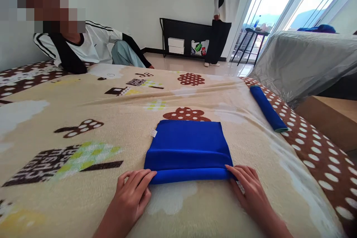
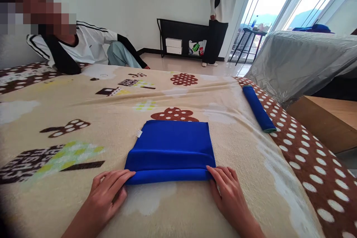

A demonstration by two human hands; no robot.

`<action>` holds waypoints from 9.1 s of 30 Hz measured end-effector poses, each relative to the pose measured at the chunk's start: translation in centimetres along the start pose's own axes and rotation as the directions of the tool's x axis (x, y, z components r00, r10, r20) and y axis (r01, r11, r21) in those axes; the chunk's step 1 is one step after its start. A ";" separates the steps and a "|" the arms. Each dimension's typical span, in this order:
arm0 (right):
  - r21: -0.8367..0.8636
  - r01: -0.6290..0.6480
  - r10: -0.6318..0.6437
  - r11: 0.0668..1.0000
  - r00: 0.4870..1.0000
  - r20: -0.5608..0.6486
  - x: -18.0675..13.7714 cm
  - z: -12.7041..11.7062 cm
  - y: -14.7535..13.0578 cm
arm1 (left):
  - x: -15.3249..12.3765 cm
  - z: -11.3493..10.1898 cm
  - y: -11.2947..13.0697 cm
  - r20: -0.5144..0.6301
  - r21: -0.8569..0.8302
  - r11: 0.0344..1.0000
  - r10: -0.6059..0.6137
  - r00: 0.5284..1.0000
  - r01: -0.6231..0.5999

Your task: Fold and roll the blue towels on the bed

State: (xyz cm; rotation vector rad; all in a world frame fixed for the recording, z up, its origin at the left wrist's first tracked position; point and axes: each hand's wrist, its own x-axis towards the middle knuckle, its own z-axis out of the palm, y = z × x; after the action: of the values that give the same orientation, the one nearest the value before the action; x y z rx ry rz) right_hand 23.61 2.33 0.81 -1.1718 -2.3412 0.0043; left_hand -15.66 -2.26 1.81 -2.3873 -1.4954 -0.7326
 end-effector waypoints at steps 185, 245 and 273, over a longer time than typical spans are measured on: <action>-0.206 -0.031 0.029 0.978 0.999 -0.015 6.3 1.5 0.8 | 6.3 0.7 0.1 0.104 0.105 0.989 -0.114 0.988 0.103; 0.089 0.269 -0.283 0.959 0.910 0.303 13.5 4.7 -1.2 | 11.0 3.8 2.8 0.428 0.059 0.998 -0.048 0.903 0.025; 0.216 -0.041 -0.031 0.976 0.946 0.322 18.1 -14.5 2.7 | 9.6 2.0 1.0 0.426 -0.434 0.837 -0.137 0.895 0.334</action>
State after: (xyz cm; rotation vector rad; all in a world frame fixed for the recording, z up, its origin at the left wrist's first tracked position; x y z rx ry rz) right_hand 23.25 14.34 20.84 -1.1346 -2.5374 0.4818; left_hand -10.81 5.63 5.22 -2.8854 -1.9991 -0.8282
